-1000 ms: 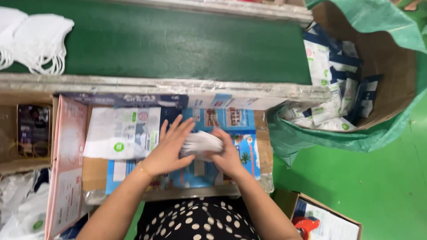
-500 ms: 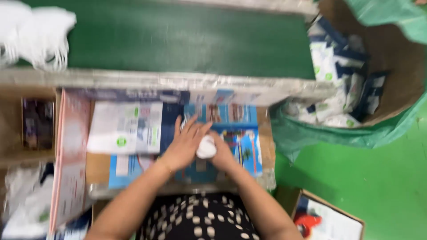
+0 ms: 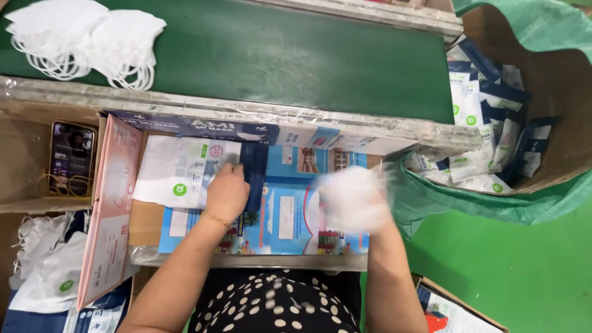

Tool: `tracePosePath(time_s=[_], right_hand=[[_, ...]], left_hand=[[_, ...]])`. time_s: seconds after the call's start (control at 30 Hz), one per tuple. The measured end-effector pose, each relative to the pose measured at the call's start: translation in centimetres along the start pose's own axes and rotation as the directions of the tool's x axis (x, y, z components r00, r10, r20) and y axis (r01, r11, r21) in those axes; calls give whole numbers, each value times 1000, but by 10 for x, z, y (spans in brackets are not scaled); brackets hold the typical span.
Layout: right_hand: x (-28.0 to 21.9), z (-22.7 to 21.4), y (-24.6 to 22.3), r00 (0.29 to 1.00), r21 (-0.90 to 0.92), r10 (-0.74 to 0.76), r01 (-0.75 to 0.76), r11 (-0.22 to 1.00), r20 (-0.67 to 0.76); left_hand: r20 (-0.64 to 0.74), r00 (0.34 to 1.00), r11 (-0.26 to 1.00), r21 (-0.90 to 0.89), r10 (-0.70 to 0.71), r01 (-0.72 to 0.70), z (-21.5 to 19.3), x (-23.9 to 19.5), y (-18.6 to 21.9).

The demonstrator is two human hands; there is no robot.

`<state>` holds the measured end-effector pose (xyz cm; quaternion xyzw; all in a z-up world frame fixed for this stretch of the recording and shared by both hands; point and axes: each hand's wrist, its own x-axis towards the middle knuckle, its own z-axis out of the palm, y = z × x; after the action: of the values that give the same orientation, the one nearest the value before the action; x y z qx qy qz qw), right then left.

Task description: Packaging face masks into plastic bags and organizing them into boxes on a conveyor belt.

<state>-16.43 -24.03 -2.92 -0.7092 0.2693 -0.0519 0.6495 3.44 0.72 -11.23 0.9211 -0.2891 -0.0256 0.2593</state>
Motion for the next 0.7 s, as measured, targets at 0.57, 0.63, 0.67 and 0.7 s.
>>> tracePosePath(time_s=[0.57,0.63,0.67,0.7], right_hand=[[-15,57,13,979,-57,-11,23,998,201],[-2,72,21,951,137,-175,144,980,256],[1,78,18,951,135,-182,152,979,250],[4,84,15,970,104,-168,152,983,173]], left_hand=[[-139,980,871,-487,-144,58,-17,-29,27],[-289,949,835,-487,123,-256,-16,-28,29],[-294,947,832,-487,130,-265,-11,-28,28],[-414,863,756,-454,290,-472,-6,-27,26]])
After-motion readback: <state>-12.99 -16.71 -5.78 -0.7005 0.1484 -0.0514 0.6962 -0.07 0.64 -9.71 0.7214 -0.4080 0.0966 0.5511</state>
